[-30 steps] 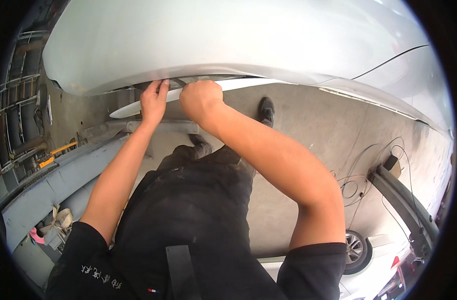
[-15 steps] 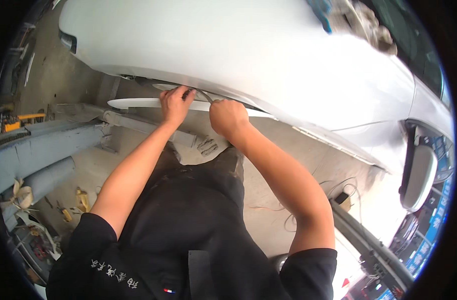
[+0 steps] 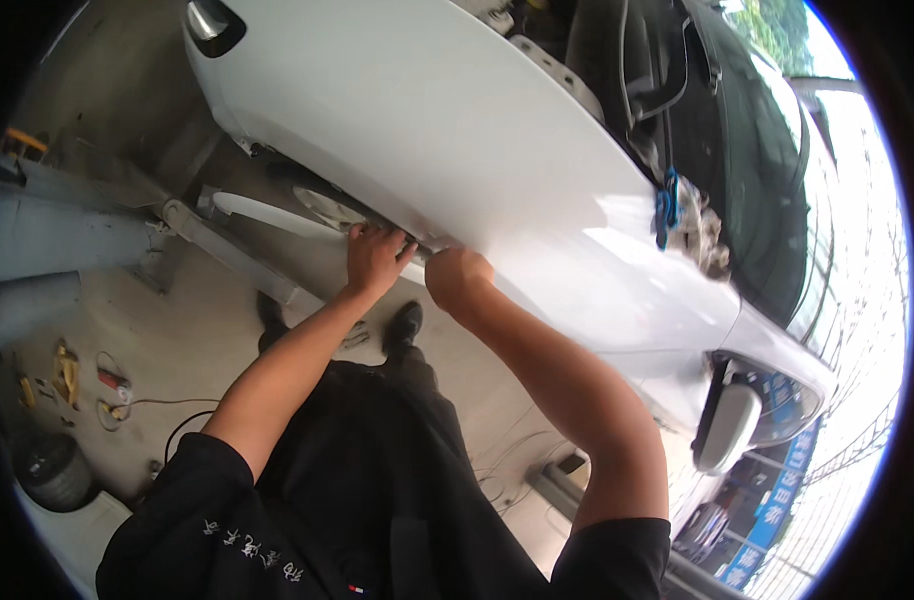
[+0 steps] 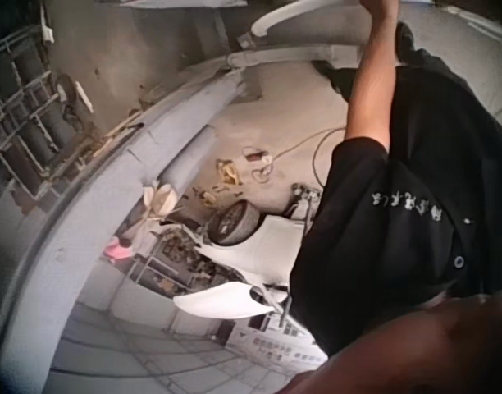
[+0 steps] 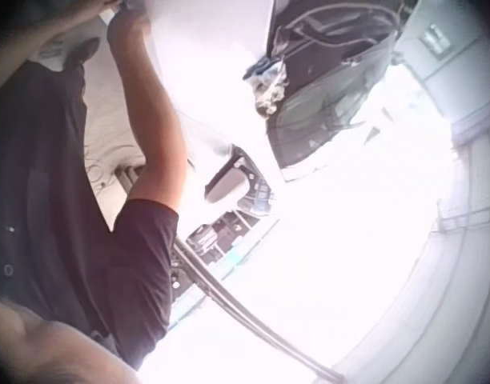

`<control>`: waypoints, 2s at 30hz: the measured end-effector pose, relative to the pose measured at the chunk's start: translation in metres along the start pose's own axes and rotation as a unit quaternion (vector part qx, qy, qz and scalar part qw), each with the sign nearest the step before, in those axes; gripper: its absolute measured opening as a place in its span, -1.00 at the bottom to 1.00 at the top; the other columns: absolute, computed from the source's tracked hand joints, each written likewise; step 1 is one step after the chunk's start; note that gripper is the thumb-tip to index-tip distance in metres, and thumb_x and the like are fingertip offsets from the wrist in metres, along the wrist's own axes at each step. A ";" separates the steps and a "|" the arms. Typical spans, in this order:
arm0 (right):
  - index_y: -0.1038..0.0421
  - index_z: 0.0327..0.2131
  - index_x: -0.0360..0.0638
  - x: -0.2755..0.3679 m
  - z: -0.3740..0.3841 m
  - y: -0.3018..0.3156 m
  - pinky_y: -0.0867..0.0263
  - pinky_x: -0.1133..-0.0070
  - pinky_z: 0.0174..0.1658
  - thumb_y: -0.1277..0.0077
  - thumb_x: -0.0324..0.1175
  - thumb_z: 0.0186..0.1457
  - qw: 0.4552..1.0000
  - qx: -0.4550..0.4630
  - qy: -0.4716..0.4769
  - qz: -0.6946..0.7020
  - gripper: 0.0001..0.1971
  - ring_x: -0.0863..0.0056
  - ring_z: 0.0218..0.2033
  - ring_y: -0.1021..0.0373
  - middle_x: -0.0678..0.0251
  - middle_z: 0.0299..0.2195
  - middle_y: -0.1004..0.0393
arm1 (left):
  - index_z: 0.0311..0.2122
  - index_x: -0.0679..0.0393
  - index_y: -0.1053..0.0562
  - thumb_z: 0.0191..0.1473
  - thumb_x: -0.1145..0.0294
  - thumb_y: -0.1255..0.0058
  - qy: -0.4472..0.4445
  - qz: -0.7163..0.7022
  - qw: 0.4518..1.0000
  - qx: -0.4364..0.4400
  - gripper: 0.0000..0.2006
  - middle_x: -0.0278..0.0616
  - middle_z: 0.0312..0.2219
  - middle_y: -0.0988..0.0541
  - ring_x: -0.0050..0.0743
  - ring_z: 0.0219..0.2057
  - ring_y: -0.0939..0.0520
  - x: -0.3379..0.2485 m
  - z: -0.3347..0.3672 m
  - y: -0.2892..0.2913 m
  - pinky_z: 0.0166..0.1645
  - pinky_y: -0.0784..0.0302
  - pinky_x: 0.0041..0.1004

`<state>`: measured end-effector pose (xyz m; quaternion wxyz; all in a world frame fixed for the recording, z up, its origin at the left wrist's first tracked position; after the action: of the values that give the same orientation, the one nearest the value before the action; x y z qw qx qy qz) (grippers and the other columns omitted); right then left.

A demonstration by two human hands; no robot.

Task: The person wipes the front bumper of a white car with a cloth, then uses a trim removal tool to align and secure the bumper along the wheel arch and lower edge. The person repeatedly presses and adjusts the bumper to ensure it is properly seated.

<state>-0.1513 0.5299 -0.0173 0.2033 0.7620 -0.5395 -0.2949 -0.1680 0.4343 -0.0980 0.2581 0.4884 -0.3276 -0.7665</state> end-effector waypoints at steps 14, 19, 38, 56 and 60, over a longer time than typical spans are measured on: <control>-0.47 -0.31 -0.23 0.039 0.024 0.028 -0.39 0.43 -0.32 0.07 -0.51 -0.15 0.972 0.167 0.028 -0.160 -0.76 0.32 -0.31 -0.46 0.16 -0.34 -0.49 | -0.53 0.06 -0.46 -0.24 0.20 -0.13 0.031 -0.060 0.996 -0.056 -0.81 -0.29 -0.57 -0.48 -0.34 -0.35 -0.45 0.012 -0.008 0.004 -0.11 -0.23 -0.27; -0.42 -0.38 -0.40 0.041 0.037 0.024 -0.35 0.48 -0.60 0.18 -0.58 -0.10 0.965 0.227 0.015 -0.130 -0.81 0.38 -0.65 -0.43 0.12 -0.53 -0.48 | -0.51 0.07 -0.47 -0.25 0.19 -0.13 0.048 -0.079 0.994 -0.064 -0.80 -0.31 -0.54 -0.48 -0.33 -0.33 -0.44 0.015 -0.011 0.002 -0.08 -0.22 -0.28; -0.41 -0.55 -0.37 0.047 0.021 0.027 -0.38 0.48 -0.57 0.15 -0.54 -0.10 0.983 0.140 0.038 -0.114 -0.87 0.39 -0.67 -0.45 0.14 -0.65 -0.47 | -0.48 0.03 -0.46 -0.28 0.26 -0.14 0.063 -0.102 0.989 -0.085 -0.82 -0.33 -0.53 -0.48 -0.32 -0.36 -0.46 0.019 -0.011 -0.001 -0.05 -0.20 -0.23; -0.39 -0.40 -0.31 -0.042 -0.011 -0.037 -0.36 0.32 -0.29 0.21 -0.43 -0.06 0.996 -0.014 0.083 -0.025 -0.80 0.12 -0.40 -0.45 0.00 -0.49 -0.47 | -0.48 0.12 -0.42 -0.17 0.43 -0.08 -0.040 -0.181 0.977 -0.105 -0.90 -0.25 -0.57 -0.46 -0.29 -0.40 -0.47 -0.023 -0.010 0.031 -0.13 -0.28 -0.30; -0.31 -0.34 -0.27 -0.037 -0.015 -0.054 -0.34 0.27 -0.34 0.26 -0.40 0.00 0.997 -0.051 0.056 0.023 -0.80 0.08 -0.43 -0.44 -0.01 -0.52 -0.46 | -0.43 0.19 -0.42 -0.12 0.45 -0.06 -0.017 -0.244 0.969 -0.032 -0.90 -0.21 -0.61 -0.48 -0.27 -0.53 -0.50 -0.032 -0.022 0.047 -0.31 -0.38 -0.34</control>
<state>-0.1129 0.5829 -0.0315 0.2782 0.7535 -0.5287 -0.2743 -0.1319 0.4215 -0.0511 0.0734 0.5321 -0.1781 -0.8245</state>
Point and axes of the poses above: each hand's wrist, its own z-axis towards the middle knuckle, its own y-axis out of the back of the hand, x = y × z, the point moved 6 cm from there along z, towards the middle knuckle
